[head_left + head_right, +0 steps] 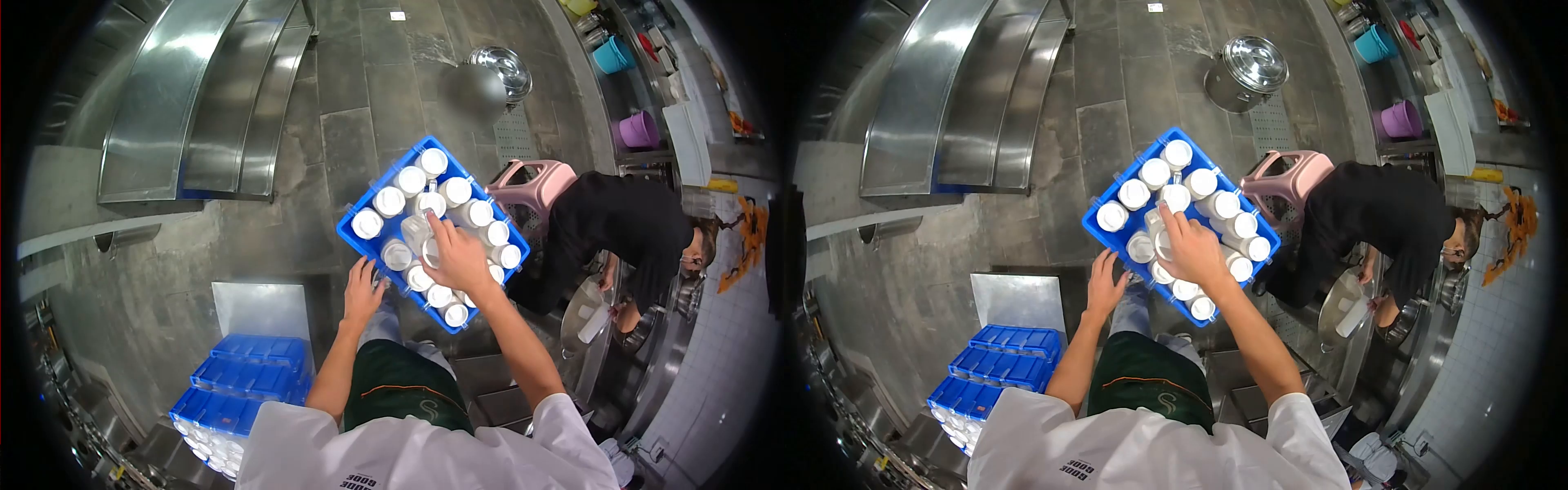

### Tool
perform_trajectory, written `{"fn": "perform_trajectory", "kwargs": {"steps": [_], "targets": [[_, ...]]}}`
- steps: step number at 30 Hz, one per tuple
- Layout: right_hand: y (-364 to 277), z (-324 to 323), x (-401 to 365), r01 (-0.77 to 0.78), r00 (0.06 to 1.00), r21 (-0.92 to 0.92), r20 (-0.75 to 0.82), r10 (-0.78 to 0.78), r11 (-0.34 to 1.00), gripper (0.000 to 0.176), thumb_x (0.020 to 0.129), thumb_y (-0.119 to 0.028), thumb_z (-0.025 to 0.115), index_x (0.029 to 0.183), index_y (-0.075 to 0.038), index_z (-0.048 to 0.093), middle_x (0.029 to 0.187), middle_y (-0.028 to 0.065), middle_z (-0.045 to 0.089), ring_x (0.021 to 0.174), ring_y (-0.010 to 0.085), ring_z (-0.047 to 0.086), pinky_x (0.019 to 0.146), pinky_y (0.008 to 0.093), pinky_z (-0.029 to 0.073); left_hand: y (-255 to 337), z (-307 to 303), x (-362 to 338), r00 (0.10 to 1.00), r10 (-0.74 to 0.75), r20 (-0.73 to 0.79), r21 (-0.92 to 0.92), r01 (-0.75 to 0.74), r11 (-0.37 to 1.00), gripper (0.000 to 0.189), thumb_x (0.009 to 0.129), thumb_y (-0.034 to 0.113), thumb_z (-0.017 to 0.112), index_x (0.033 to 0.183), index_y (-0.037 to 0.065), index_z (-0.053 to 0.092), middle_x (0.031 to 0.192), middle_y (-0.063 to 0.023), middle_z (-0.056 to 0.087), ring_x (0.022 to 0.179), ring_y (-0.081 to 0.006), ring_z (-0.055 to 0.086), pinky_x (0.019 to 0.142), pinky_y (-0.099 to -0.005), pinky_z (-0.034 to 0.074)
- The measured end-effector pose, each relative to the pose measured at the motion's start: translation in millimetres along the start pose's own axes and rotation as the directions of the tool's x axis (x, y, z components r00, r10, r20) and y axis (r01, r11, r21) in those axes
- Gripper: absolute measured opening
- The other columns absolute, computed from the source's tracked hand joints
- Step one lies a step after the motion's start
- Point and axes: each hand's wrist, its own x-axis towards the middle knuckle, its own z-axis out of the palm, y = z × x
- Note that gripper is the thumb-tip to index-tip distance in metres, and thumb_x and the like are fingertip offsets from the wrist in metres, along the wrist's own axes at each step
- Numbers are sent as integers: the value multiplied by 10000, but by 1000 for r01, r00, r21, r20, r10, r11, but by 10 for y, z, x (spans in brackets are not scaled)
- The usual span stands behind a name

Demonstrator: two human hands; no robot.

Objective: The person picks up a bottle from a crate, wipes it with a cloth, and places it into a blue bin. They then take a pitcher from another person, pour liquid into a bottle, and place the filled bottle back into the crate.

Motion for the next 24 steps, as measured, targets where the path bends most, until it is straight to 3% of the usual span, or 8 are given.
{"fn": "perform_trajectory", "kwargs": {"steps": [4, 6, 13, 15, 16, 20, 24], "targets": [[-35, 93, 34, -8, 999, 30, -51, 9, 1000, 952, 739, -294, 874, 1528, 14, 440, 1071, 147, 602, 820, 318, 669, 687, 417, 588, -30, -27, -58, 999, -43, 5, -15, 43, 999, 619, 884, 140, 798, 1441, 31, 550, 1522, -201, 508, 1390, -422, 507, 1140, -484, 457], [-51, 125, 44, -89, 990, 82, -101, 97, 993, 944, 750, -313, 875, 1527, 8, 445, 1069, 148, 601, 825, 322, 679, 679, 425, 590, -78, -7, -119, 999, -43, -11, 1, 43, 999, 633, 874, 135, 803, 1445, 34, 549, 1519, -206, 509, 1391, -421, 505, 1148, -485, 449], [-49, 348, 43, -120, 990, 70, -69, 125, 990, 956, 756, -319, 874, 1540, -5, 425, 1076, 154, 603, 848, 343, 691, 690, 437, 595, 119, 161, 137, 999, -53, -5, -19, 53, 998, 698, 821, 178, 851, 1429, 19, 546, 1500, -209, 522, 1371, -422, 516, 1141, -485, 446], [-23, 467, 80, -169, 982, 83, -65, 175, 982, 946, 752, -300, 864, 1537, -7, 424, 1103, 160, 608, 865, 355, 697, 695, 443, 596, 192, 299, 335, 997, -53, 46, 41, 52, 998, 746, 782, 230, 884, 1408, 11, 543, 1463, -201, 548, 1344, -418, 532, 1108, -484, 459], [-25, 505, 111, -167, 983, 81, -66, 173, 983, 946, 752, -300, 864, 1537, -7, 424, 1103, 160, 608, 865, 355, 697, 695, 443, 596, 213, 374, 421, 998, -50, 32, 45, 48, 998, 719, 766, 235, 886, 1376, 46, 554, 1383, -173, 578, 1313, -379, 544, 1105, -485, 445], [-132, 601, 294, -179, 983, 97, -26, 182, 979, 922, 761, -304, 854, 1528, -16, 432, 1136, 170, 608, 912, 365, 705, 734, 452, 603, 129, 764, 596, 998, -67, 15, 89, 65, 994, 641, 735, 264, 877, 1270, 70, 580, 1245, -141, 607, 1200, -373, 589, 1022, -492, 481], [-131, 642, 368, -269, 963, 94, 31, 267, 959, 908, 782, -315, 853, 1523, -14, 424, 1169, 182, 606, 961, 378, 713, 775, 460, 607, -15, 905, 731, 990, -108, 86, 162, 93, 982, 646, 752, 313, 880, 1271, 68, 582, 1222, -146, 631, 1159, -376, 618, 993, -494, 500]]}}
